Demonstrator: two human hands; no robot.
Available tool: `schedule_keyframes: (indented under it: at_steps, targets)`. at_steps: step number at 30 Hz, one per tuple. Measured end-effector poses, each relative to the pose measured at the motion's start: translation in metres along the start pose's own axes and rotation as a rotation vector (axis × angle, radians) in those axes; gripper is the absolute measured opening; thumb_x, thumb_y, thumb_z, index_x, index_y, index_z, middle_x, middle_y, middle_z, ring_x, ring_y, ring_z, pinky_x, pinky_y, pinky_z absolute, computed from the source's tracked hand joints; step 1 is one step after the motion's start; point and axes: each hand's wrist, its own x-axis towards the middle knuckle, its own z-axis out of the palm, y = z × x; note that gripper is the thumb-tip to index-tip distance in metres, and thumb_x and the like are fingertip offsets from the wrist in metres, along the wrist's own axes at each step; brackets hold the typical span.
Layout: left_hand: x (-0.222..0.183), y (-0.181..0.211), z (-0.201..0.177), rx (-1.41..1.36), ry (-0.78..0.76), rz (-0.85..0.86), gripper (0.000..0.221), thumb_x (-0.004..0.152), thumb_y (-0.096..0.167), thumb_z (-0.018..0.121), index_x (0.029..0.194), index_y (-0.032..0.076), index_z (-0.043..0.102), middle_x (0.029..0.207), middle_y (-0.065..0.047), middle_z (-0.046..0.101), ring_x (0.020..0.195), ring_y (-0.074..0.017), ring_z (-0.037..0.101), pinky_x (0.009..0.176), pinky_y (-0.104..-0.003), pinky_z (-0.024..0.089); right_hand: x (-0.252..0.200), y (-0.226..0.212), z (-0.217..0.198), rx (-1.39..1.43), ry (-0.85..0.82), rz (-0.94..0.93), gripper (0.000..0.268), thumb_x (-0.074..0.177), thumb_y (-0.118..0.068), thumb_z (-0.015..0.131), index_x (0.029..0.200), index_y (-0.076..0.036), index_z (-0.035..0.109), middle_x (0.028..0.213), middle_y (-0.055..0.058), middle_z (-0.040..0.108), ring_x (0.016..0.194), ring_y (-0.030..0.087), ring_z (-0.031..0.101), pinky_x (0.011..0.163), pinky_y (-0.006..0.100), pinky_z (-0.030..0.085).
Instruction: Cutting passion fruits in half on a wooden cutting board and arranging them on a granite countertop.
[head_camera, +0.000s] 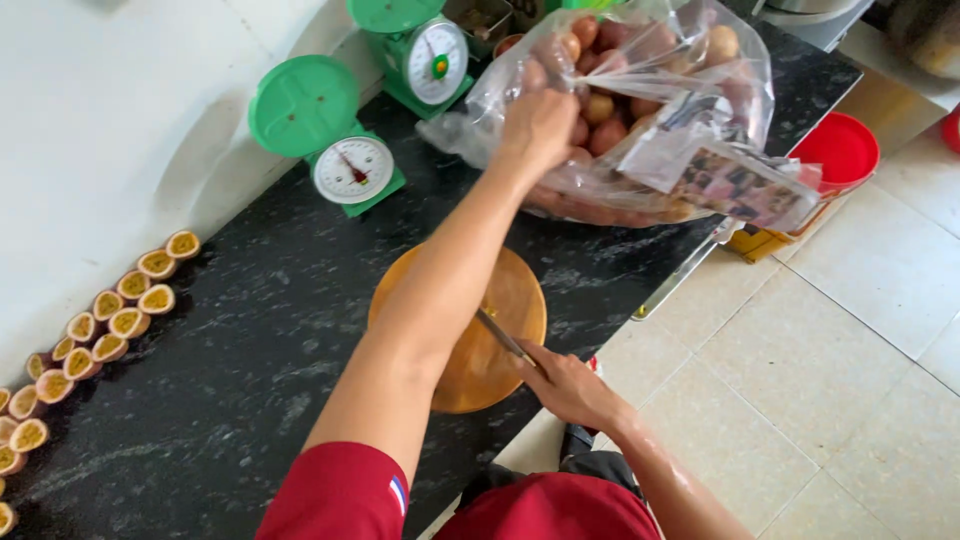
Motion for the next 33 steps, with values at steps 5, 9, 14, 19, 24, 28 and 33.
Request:
schedule_keyframes:
  at_steps: [5,9,14,19,24,28,33]
  targets:
    - [0.016,-0.013,0.032,0.137,-0.126,-0.158,0.02,0.084,0.018,0.073,0.1,0.01,0.079,0.108,-0.015,0.073,0.103,-0.0337,0.071,0.082,-0.044,0.058,0.002,0.003,-0.023,0.014,-0.068,0.015,0.047,0.101,-0.04,0.049,0.139,-0.014,0.058,0.083,0.028,0.07,0.084,0.044,0.071,0.074,0.051,0.054]
    - [0.012,0.008,0.006,0.153,-0.381,-0.358,0.033,0.088,0.027,0.069,0.116,0.01,0.07,0.14,-0.011,0.053,0.122,-0.0324,0.057,0.071,-0.048,0.063,0.004,-0.002,-0.029,0.023,-0.095,0.006,0.048,0.101,-0.04,0.049,0.139,-0.013,0.057,0.078,0.028,0.069,0.078,0.043,0.071,0.071,0.051,0.054]
    - [0.004,-0.015,0.013,0.113,-0.278,-0.324,0.036,0.094,0.03,0.07,0.122,0.006,0.071,0.138,-0.014,0.055,0.122,-0.0343,0.063,0.086,-0.047,0.059,0.003,0.006,-0.027,0.018,-0.1,-0.007,0.049,0.101,-0.041,0.048,0.14,-0.013,0.056,0.08,0.028,0.069,0.081,0.043,0.071,0.073,0.05,0.054]
    - [-0.069,-0.022,-0.048,-0.124,-0.008,0.076,0.063,0.067,0.027,0.087,0.125,0.012,0.069,0.139,-0.014,0.059,0.115,-0.0345,0.063,0.087,-0.046,0.054,0.006,-0.007,-0.014,0.045,-0.13,0.005,0.048,0.102,-0.043,0.047,0.138,-0.013,0.057,0.086,0.027,0.071,0.086,0.041,0.072,0.077,0.048,0.054]
    - [-0.202,-0.033,-0.062,-1.041,0.37,-0.005,0.073,0.082,0.022,0.09,0.142,0.009,0.049,0.129,-0.012,0.068,0.098,-0.0227,0.066,0.079,-0.036,0.057,0.017,0.032,0.039,0.002,-0.124,-0.048,0.047,0.104,-0.044,0.049,0.135,-0.01,0.06,0.089,0.027,0.071,0.092,0.04,0.07,0.076,0.048,0.054]
    - [-0.309,-0.089,-0.005,-1.777,0.535,-0.37,0.05,0.094,0.029,0.073,0.134,0.009,0.05,0.114,-0.009,0.07,0.088,-0.0175,0.068,0.071,-0.034,0.056,0.008,-0.018,0.046,0.017,-0.174,0.092,0.049,0.102,-0.043,0.051,0.141,-0.015,0.057,0.076,0.021,0.067,0.072,0.032,0.068,0.064,0.043,0.054]
    - [-0.396,-0.119,0.036,-2.082,0.622,-0.791,0.054,0.102,0.057,0.053,0.111,0.005,0.063,0.085,-0.005,0.064,0.063,-0.0137,0.056,0.051,-0.028,0.04,-0.007,-0.053,0.05,0.06,-0.267,0.272,0.05,0.098,-0.041,0.05,0.143,-0.021,0.056,0.056,0.006,0.051,0.044,0.016,0.051,0.043,0.035,0.045]
